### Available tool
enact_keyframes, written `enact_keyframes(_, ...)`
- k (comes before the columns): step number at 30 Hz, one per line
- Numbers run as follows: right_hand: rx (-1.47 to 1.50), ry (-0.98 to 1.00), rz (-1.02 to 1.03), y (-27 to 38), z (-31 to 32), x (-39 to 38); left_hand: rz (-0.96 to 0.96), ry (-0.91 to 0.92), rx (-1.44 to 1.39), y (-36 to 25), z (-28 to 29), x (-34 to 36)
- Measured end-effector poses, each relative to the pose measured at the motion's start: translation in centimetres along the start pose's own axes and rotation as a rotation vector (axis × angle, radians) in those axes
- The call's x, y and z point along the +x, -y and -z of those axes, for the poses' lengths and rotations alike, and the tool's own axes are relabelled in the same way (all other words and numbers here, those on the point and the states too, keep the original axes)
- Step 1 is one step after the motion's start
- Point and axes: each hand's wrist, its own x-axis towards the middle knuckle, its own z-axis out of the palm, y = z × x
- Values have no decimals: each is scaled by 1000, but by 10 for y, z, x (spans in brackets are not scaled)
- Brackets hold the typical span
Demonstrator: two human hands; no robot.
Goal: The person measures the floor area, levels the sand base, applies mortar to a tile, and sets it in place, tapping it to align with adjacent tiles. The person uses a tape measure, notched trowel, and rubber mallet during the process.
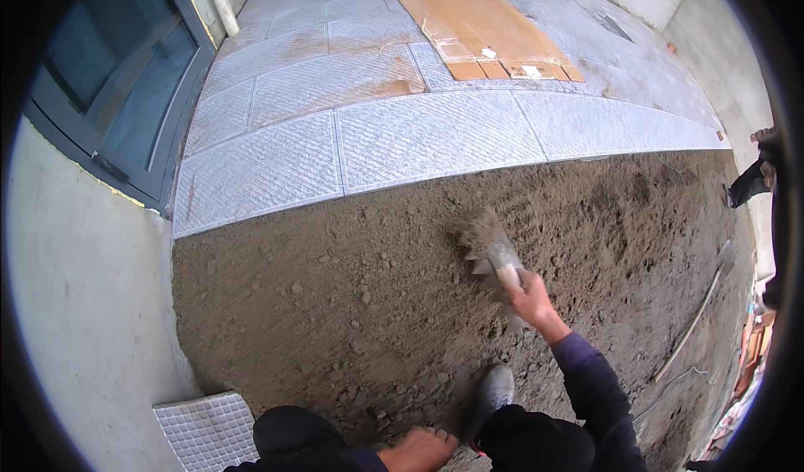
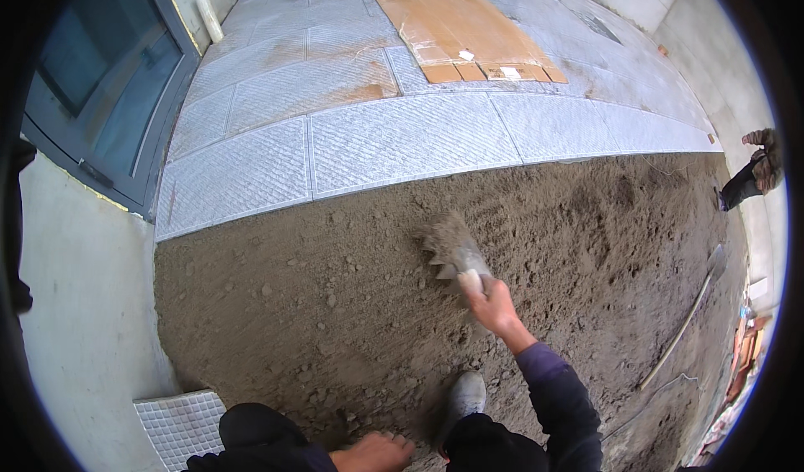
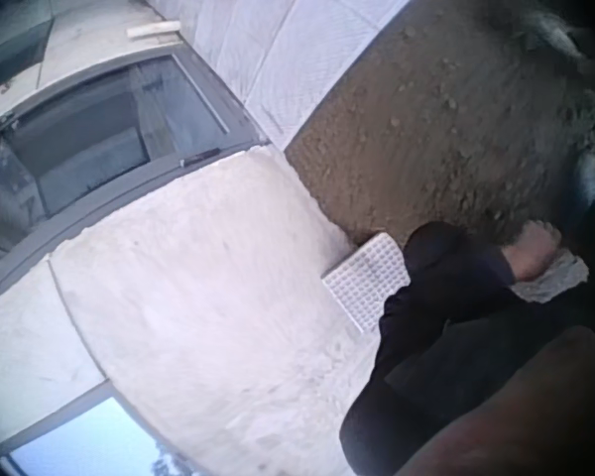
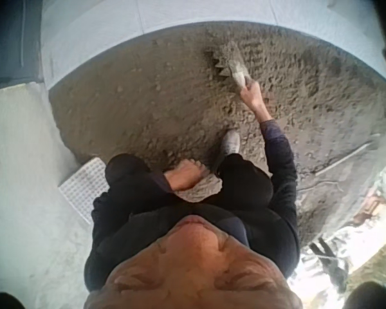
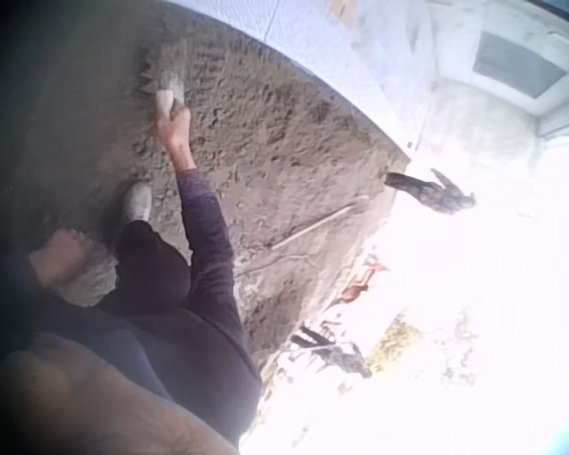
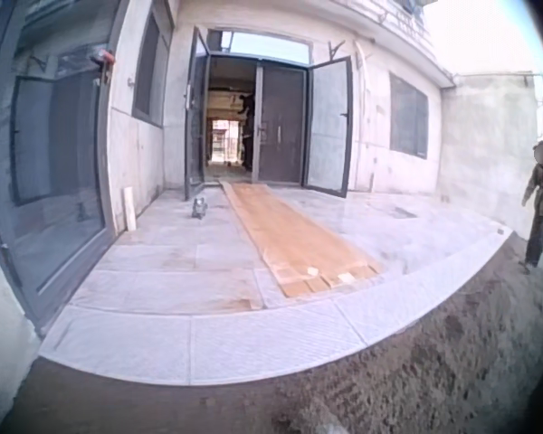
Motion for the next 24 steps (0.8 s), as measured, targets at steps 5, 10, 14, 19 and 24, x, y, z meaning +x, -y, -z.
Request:
enact_keyframes(5, -386, -114, 184, 32, -62, 32, -12, -29, -82, -17, 12, -20)
enact_keyframes(10, 331, 5, -54, 34, -99, 17, -121, -137, 60, -29, 9, -39)
enact_keyframes(14, 667, 141, -254, 69, -176, 29, -141, -49, 33, -26, -8, -48)
enact_keyframes(19, 492, 425, -150, 122, -250, 20, -137, -28, 44, -18, -16, -53)
enact_keyframes(24, -195, 156, 322, 140, -282, 27, -160, 7, 42, -12, -10, -54)
